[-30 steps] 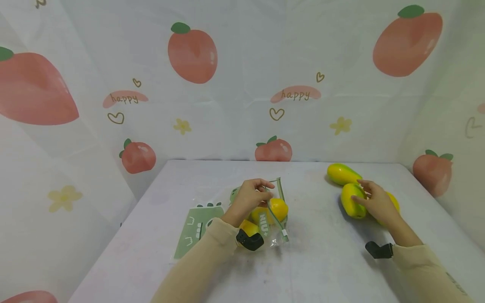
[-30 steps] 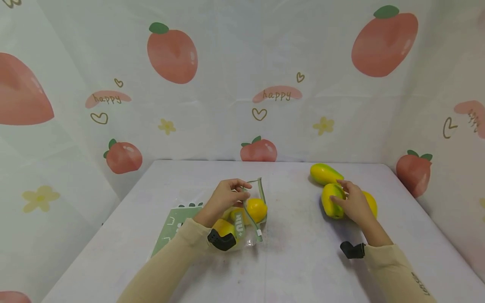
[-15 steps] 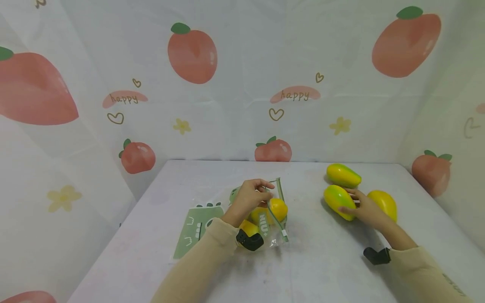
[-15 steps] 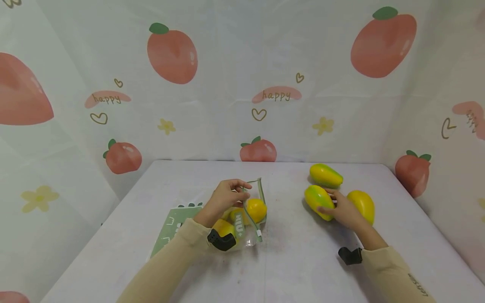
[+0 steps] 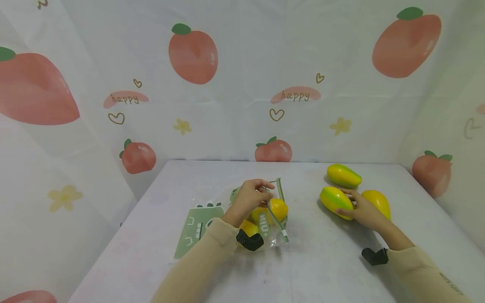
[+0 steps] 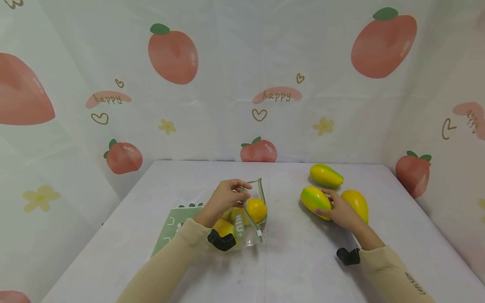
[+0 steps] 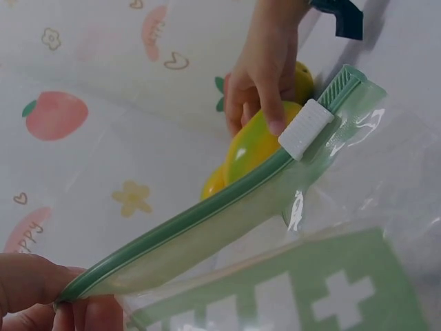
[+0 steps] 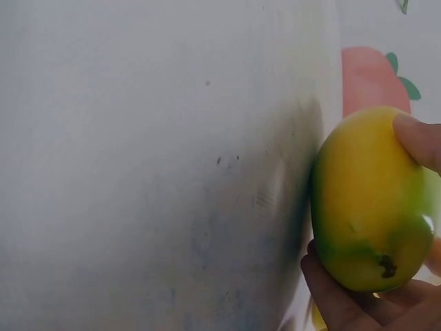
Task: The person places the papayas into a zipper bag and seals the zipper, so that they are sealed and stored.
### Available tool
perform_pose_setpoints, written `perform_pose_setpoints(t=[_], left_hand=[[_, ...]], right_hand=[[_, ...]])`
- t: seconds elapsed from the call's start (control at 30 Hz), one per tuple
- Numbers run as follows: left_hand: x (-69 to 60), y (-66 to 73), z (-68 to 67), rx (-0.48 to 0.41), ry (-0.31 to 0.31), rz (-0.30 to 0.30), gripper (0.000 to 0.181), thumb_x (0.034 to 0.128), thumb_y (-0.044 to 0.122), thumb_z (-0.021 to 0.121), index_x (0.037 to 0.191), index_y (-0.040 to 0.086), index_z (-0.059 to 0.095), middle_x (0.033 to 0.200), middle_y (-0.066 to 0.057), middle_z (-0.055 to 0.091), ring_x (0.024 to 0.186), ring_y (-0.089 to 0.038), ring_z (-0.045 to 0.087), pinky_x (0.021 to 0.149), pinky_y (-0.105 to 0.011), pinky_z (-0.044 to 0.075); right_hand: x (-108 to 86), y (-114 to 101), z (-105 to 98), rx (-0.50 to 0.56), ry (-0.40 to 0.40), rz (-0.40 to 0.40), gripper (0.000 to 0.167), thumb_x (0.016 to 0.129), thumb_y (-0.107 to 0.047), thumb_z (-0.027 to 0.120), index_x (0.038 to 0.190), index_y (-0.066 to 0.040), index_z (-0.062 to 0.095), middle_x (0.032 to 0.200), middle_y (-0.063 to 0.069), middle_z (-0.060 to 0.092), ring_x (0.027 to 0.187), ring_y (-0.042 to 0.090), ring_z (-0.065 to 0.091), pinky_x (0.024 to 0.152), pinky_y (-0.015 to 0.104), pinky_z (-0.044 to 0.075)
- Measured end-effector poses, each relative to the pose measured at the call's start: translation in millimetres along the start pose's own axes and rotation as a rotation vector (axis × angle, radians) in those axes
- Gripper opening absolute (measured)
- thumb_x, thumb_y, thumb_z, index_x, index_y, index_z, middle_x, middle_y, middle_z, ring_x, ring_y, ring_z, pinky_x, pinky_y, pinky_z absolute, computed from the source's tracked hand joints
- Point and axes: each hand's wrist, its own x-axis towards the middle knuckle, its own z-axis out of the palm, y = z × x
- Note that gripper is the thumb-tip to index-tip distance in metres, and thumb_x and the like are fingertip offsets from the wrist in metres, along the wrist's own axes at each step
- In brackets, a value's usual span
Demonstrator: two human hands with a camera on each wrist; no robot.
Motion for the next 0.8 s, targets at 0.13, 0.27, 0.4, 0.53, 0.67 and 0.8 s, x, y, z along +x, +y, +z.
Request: perform_pose_setpoints(t=[0.13,0.27,0.4,0.53,0.67,0.8], left_hand=[[-0.3,0.4,-0.2,0.002,0.001,-0.009,0.018,0.0853,0.004,0.069,0.103,0.006,0.070,0.081,-0.005,0.050,0.065,-0.017,0.062,0.069,-0.030,0.060],[-0.6,0.8,-0.5,-0.001,0.001,-0.010,0.018,0.0855,0.004,0.069,0.103,0.006,0.070,0.081,-0.005,0.050,0.065,-0.017,0.061,0.069,-0.030,0.060],[-0.2,0.0,-0.3,0.000,0.001,0.003,0.018,0.0854,0.003,0.069,0.103,0.005,0.070,0.080,-0.004,0.049,0.064,-0.016,0.060,0.068,-0.030,0.060],[0.6,-1.1,-0.2,-0.002,-0.002,0.018,0.018,0.0852,0.002,0.068,0.103,0.004,0.070,0.078,-0.004,0.049,0.062,-0.015,0.059,0.067,-0.030,0.060],[0.6,-1.3,-0.2,0.000,-0.005,0.026,0.018,0.0854,0.002,0.068,0.103,0.004,0.070,0.078,-0.004,0.049,0.061,-0.015,0.059,0.066,-0.030,0.060],[0.0,-0.7,-0.5,0.005,-0.007,0.021,0.018,0.0856,0.002,0.068,0.104,0.004,0.069,0.079,-0.004,0.050,0.062,-0.015,0.060,0.067,-0.030,0.060]], right_hand=[[-0.8,-2,1,-0.004,0.009,-0.007,0.089,0.087,-0.048,0.067,0.147,0.002,0.025,0.138,0.040,0.037,0.121,0.056,0.041,0.092,0.067,0.043],[-1.1,-5,1,-0.016,0.030,-0.024,0.088,0.087,-0.047,0.067,0.147,0.001,0.026,0.140,0.038,0.037,0.123,0.056,0.041,0.092,0.067,0.043],[-0.1,-8,2,-0.012,0.049,-0.039,0.087,0.087,-0.047,0.067,0.147,0.000,0.026,0.143,0.036,0.035,0.123,0.054,0.043,0.093,0.065,0.044],[0.1,-13,1,0.003,0.066,-0.059,0.086,0.087,-0.045,0.068,0.148,0.000,0.026,0.142,0.037,0.036,0.122,0.054,0.046,0.093,0.063,0.046],[-1.8,-20,2,0.020,0.078,-0.079,0.085,0.088,-0.044,0.068,0.148,0.000,0.027,0.142,0.037,0.036,0.120,0.054,0.048,0.092,0.061,0.048],[-3.9,-27,2,0.034,0.088,-0.094,0.084,0.088,-0.043,0.068,0.148,0.000,0.027,0.143,0.036,0.036,0.119,0.053,0.050,0.091,0.058,0.050]])
